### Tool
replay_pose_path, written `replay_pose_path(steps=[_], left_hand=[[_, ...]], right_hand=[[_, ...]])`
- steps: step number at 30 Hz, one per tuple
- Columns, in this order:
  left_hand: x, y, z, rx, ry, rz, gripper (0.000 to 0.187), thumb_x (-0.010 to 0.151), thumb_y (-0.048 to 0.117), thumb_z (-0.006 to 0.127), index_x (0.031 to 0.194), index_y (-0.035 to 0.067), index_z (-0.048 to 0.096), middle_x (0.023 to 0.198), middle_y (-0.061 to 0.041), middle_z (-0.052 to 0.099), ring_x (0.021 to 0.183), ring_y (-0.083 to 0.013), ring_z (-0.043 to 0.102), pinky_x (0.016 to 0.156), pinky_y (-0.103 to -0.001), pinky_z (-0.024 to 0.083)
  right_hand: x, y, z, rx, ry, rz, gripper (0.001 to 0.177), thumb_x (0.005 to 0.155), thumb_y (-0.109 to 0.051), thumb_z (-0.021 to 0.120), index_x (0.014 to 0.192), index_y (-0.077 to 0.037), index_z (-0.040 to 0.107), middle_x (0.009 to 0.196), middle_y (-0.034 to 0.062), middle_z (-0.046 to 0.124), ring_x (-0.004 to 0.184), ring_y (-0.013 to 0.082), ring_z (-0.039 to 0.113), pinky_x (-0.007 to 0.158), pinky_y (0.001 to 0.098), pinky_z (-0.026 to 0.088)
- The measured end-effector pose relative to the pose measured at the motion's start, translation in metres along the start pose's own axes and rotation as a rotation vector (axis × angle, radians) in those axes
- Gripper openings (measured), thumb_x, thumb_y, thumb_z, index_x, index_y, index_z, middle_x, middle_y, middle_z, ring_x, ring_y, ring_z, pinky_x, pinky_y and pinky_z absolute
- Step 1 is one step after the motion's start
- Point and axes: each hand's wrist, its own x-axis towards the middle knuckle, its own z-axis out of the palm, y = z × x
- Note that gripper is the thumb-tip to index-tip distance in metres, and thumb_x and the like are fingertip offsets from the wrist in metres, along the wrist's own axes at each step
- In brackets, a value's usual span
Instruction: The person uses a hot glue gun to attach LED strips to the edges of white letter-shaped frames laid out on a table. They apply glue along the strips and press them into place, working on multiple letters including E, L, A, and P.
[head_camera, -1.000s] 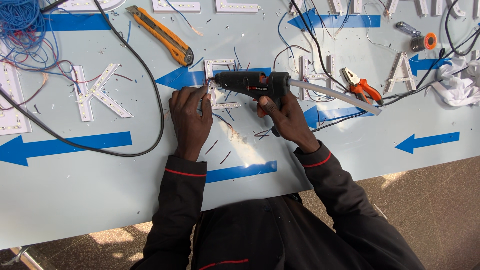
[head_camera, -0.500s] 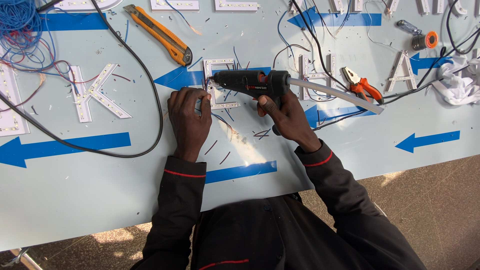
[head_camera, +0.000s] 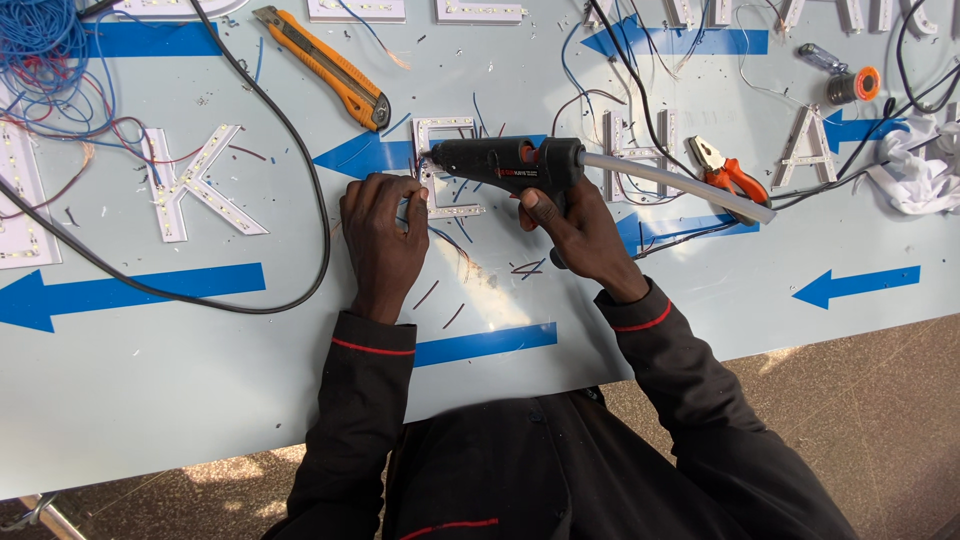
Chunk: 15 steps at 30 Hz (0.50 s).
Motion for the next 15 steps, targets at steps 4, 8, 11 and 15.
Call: replay_pose_path(steps=[4, 8, 11, 15], left_hand=[[0.001, 0.002, -0.001, -0.017, 0.002, 0.002, 0.004, 0.112, 0.014, 0.074, 0.111, 0.014, 0.078, 0.097, -0.004, 0.069, 0.098, -0.0337, 0.072, 0.089, -0.05, 0.052], [0.001, 0.002, -0.001, -0.017, 0.007, 0.007, 0.004, 0.112, 0.014, 0.074, 0.111, 0.015, 0.078, 0.097, -0.004, 0.069, 0.098, -0.0339, 0.072, 0.089, -0.051, 0.052], [0.001, 0.0, -0.001, -0.015, 0.01, 0.011, 0.003, 0.112, 0.015, 0.075, 0.11, 0.015, 0.077, 0.097, -0.004, 0.069, 0.098, -0.0339, 0.072, 0.089, -0.051, 0.052], [0.001, 0.002, -0.001, -0.014, 0.006, 0.009, 0.003, 0.112, 0.014, 0.074, 0.111, 0.015, 0.077, 0.098, -0.005, 0.069, 0.098, -0.0342, 0.072, 0.089, -0.051, 0.051]], right_hand=[[-0.001, -0.006, -0.003, -0.007, -0.015, 0.0, 0.019, 0.122, -0.025, 0.059, 0.124, -0.009, 0.068, 0.081, 0.0112, 0.074, 0.072, 0.0205, 0.064, 0.068, 0.0366, 0.049], [0.0, -0.007, -0.002, -0.016, -0.01, -0.002, 0.019, 0.122, -0.027, 0.06, 0.122, -0.01, 0.069, 0.081, 0.0109, 0.074, 0.071, 0.0189, 0.062, 0.067, 0.0357, 0.048], [0.001, 0.0, -0.002, -0.008, -0.019, -0.003, 0.019, 0.122, -0.026, 0.061, 0.122, -0.009, 0.069, 0.081, 0.0114, 0.074, 0.07, 0.0188, 0.062, 0.066, 0.0356, 0.049], [0.003, -0.005, -0.001, -0.021, -0.012, -0.003, 0.021, 0.122, -0.029, 0.061, 0.123, -0.01, 0.069, 0.081, 0.0109, 0.074, 0.071, 0.0187, 0.062, 0.068, 0.0357, 0.048]])
